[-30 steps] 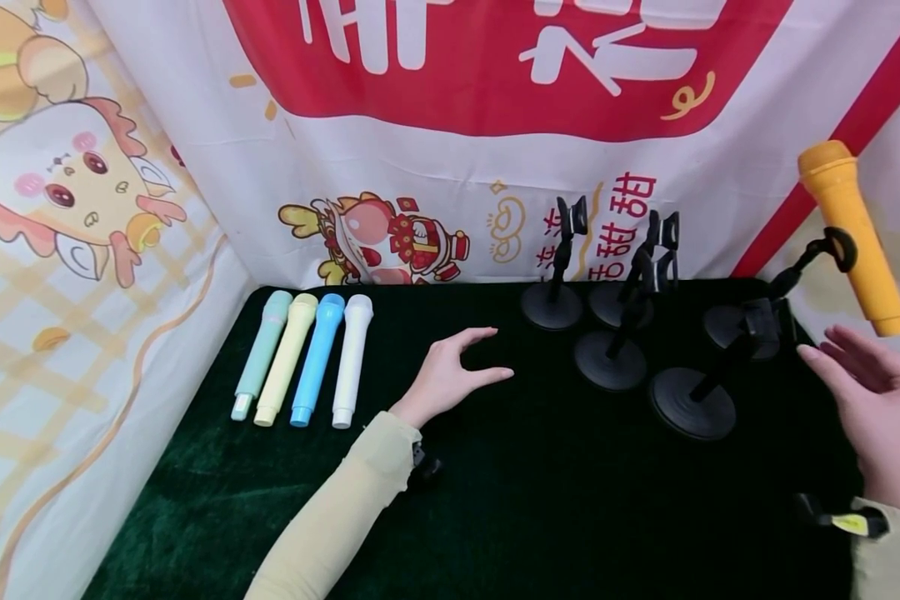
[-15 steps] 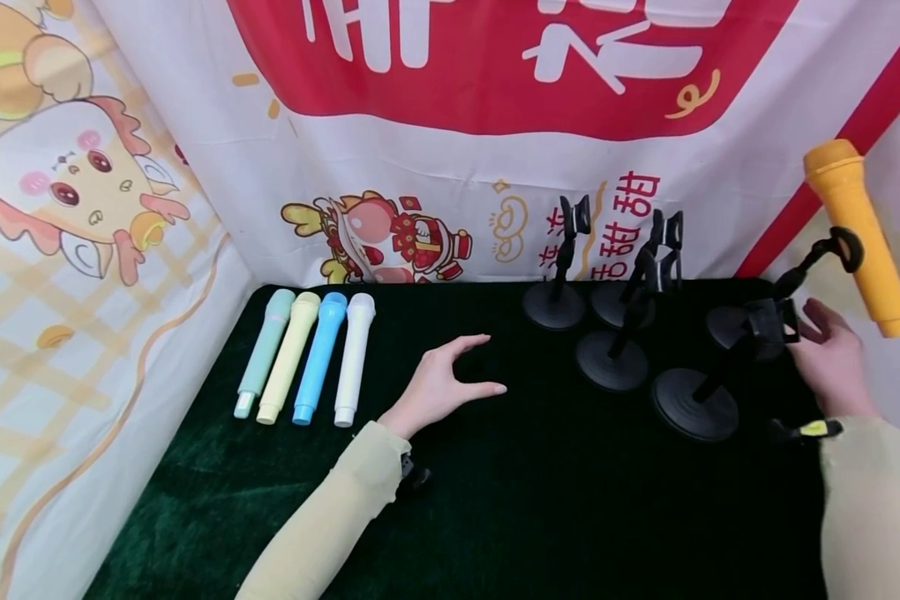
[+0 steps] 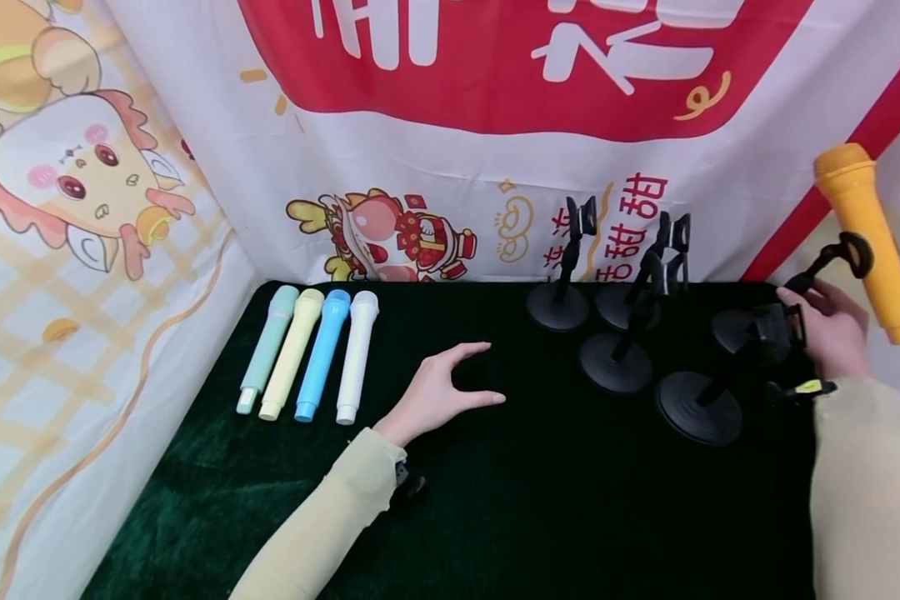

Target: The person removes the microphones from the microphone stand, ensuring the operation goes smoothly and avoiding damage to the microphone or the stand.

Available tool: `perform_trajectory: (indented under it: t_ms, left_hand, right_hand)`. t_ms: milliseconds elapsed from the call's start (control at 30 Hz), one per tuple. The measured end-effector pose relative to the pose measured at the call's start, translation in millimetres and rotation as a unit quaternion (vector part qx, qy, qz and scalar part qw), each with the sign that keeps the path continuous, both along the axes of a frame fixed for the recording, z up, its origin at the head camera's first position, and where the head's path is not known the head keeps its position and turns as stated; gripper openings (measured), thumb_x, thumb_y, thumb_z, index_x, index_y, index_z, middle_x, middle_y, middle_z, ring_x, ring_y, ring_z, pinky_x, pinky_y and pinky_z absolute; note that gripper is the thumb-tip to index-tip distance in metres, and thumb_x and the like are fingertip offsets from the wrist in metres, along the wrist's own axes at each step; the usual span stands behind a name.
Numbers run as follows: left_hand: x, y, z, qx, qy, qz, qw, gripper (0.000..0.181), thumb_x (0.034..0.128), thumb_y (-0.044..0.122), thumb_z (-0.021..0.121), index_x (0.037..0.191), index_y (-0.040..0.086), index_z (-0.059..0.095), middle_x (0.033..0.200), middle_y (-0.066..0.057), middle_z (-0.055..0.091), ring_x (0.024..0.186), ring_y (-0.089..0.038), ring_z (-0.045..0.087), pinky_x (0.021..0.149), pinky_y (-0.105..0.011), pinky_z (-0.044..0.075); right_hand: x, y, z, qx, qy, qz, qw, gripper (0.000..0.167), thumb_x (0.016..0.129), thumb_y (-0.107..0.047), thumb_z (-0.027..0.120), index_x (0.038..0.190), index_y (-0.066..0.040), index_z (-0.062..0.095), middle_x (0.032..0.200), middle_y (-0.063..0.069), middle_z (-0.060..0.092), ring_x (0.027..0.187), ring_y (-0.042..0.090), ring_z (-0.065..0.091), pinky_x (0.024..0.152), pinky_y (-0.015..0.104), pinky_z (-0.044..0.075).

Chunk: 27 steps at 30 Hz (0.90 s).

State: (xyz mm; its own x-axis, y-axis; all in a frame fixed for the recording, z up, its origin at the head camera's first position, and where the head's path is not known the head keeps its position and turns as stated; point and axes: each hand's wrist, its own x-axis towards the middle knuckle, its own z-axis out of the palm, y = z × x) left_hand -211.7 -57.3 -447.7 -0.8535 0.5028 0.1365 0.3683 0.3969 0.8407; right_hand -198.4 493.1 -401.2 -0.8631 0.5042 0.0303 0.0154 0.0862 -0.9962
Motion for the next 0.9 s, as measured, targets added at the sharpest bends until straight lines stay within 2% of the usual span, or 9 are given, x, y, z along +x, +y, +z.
perform_trajectory:
  t_ms: [167,267,367,500,633,733,800,900]
  left_hand:
    - [1.3,0.0,0.8,0.002,0.004,-0.007,1.0000,0.071,0.0847,0.045,0.083,0.147,0.033,0.052,0.150,0.013,0.049,0.138,-0.012,0.044,0.113,-0.047,0.037]
    - [2.2,-0.1,1.2,0.001,0.007,-0.011,0.9999,0.071,0.0850,0.045,0.083,0.148,0.033,0.051,0.150,0.011,0.049,0.138,-0.013,0.044,0.113,-0.047,0.037]
    - [2.6,-0.3,1.4,0.001,0.009,-0.012,0.9999,0.071,0.0853,0.045,0.083,0.148,0.032,0.052,0.150,0.010,0.049,0.138,-0.014,0.044,0.113,-0.049,0.037]
    - [2.9,-1.0,1.6,-0.002,0.007,-0.013,0.9999,0.073,0.0839,0.053,0.081,0.147,0.031,0.051,0.150,0.010,0.049,0.138,-0.014,0.044,0.112,-0.050,0.037]
    - [3.1,-1.8,1.2,-0.003,0.006,-0.014,0.9999,0.077,0.0821,0.058,0.079,0.148,0.030,0.052,0.149,0.012,0.049,0.137,-0.012,0.044,0.112,-0.050,0.037]
    - [3.0,-2.2,0.4,-0.004,0.007,-0.012,0.9999,0.076,0.0818,0.059,0.079,0.147,0.032,0.052,0.149,0.014,0.049,0.137,-0.011,0.045,0.112,-0.049,0.038]
    - [3.0,-2.5,0.1,-0.003,0.005,-0.012,0.9999,0.074,0.0817,0.060,0.079,0.146,0.034,0.052,0.148,0.014,0.049,0.136,-0.010,0.045,0.112,-0.048,0.038]
    - [2.8,-3.1,-0.1,-0.001,0.004,-0.015,0.9999,0.076,0.0821,0.061,0.078,0.147,0.031,0.052,0.149,0.014,0.049,0.137,-0.011,0.044,0.112,-0.048,0.038]
  right_hand:
    - [-0.9,0,2.7,0.072,0.016,0.011,0.9972,0.026,0.093,-0.022,0.076,0.117,-0.028,0.069,0.085,-0.025,0.069,0.074,-0.008,0.062,0.064,0.006,0.047]
    - [-1.5,0,3.8,0.091,0.024,0.010,0.9955,0.018,0.093,-0.022,0.075,0.106,-0.033,0.071,0.084,-0.025,0.069,0.071,-0.007,0.062,0.063,0.007,0.047]
    - [-1.5,0,5.0,0.105,0.017,0.007,0.9943,0.015,0.094,-0.024,0.075,0.105,-0.032,0.070,0.081,-0.024,0.069,0.063,-0.004,0.060,0.058,0.008,0.047]
    - [-1.0,2,4.9,0.098,-0.008,0.003,0.9951,0.021,0.093,-0.028,0.076,0.113,-0.027,0.069,0.081,-0.025,0.069,0.058,-0.002,0.060,0.056,0.010,0.048]
    - [-0.8,5,3.1,0.089,-0.045,-0.001,0.9950,0.032,0.092,-0.036,0.077,0.120,-0.026,0.066,0.080,-0.029,0.066,0.063,-0.005,0.062,0.060,0.009,0.049]
    - [-0.6,9,1.3,0.113,-0.072,-0.013,0.9909,0.038,0.092,-0.043,0.075,0.125,-0.027,0.063,0.080,-0.034,0.062,0.068,-0.009,0.061,0.062,0.007,0.047]
    - [-0.3,10,0.2,0.133,-0.091,-0.025,0.9867,0.043,0.092,-0.048,0.072,0.129,-0.029,0.061,0.084,-0.034,0.059,0.073,-0.009,0.058,0.064,0.006,0.044]
    - [1.3,10,-0.5,0.163,-0.110,-0.042,0.9796,0.059,0.094,-0.053,0.067,0.144,-0.026,0.054,0.104,-0.025,0.060,0.079,-0.009,0.054,0.068,0.004,0.043]
